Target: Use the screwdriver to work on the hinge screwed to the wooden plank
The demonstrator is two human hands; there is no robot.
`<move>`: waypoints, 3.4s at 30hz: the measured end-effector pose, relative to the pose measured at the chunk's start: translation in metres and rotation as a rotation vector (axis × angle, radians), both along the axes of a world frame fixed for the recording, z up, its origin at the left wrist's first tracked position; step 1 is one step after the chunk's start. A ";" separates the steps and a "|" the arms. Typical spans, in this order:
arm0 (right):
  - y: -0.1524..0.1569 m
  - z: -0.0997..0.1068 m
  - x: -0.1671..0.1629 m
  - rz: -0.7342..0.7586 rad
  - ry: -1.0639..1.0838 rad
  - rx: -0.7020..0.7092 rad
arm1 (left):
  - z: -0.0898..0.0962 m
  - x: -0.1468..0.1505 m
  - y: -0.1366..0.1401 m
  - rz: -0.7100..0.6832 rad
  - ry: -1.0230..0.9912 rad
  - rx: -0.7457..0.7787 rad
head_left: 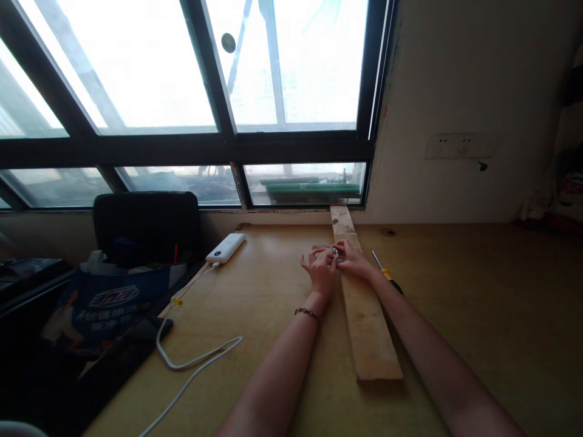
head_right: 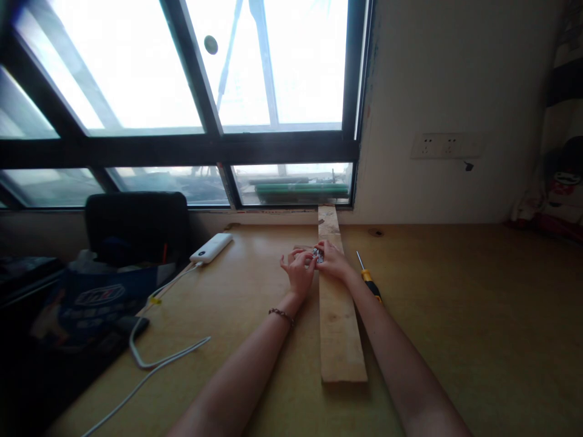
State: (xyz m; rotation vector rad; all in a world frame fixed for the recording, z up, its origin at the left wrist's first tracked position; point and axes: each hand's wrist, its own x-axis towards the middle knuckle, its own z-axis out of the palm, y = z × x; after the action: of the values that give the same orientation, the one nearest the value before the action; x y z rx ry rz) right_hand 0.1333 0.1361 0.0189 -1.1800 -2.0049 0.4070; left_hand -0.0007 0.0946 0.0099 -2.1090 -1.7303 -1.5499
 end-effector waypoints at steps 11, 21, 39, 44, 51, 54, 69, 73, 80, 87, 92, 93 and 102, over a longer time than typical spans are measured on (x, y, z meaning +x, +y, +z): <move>0.000 0.001 0.001 -0.001 -0.047 0.006 | -0.001 0.002 0.006 0.021 -0.211 0.101; -0.001 0.002 0.002 -0.009 -0.056 0.005 | 0.048 -0.022 0.046 -0.105 -0.401 -0.268; 0.001 0.002 0.001 -0.004 -0.041 0.005 | 0.021 -0.009 0.064 -0.149 -0.187 -0.626; 0.000 0.003 0.000 -0.016 -0.035 0.004 | 0.016 -0.007 0.066 -0.146 -0.143 -0.621; -0.002 0.005 -0.001 -0.025 -0.072 0.010 | 0.011 -0.006 0.068 -0.137 -0.156 -0.586; -0.002 0.005 -0.001 -0.032 -0.082 0.012 | 0.013 -0.005 0.065 -0.119 -0.136 -0.551; -0.001 0.003 -0.001 -0.037 -0.046 -0.010 | 0.022 -0.003 0.055 -0.060 -0.006 -0.502; -0.002 0.003 -0.001 -0.034 -0.040 -0.001 | 0.020 -0.004 0.056 -0.074 -0.013 -0.490; -0.002 0.004 -0.001 -0.045 -0.062 -0.009 | 0.019 -0.007 0.056 -0.192 0.051 -0.423; -0.001 0.003 0.000 -0.047 -0.084 0.001 | 0.010 -0.011 0.068 -0.294 -0.089 -0.501; -0.001 0.003 0.000 -0.027 -0.085 0.013 | 0.003 -0.013 0.080 -0.389 -0.369 -0.689; -0.002 0.003 0.000 -0.027 -0.082 0.016 | 0.002 -0.014 0.081 -0.400 -0.402 -0.695; -0.002 0.003 0.000 -0.031 -0.077 0.029 | 0.005 -0.015 0.075 -0.257 -0.298 -0.577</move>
State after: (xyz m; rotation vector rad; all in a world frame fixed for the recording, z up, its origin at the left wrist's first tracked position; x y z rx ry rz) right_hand 0.1334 0.1343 0.0214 -1.2235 -2.0490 0.3205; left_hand -0.0152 0.1691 0.0144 -2.5457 -2.3194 -1.6435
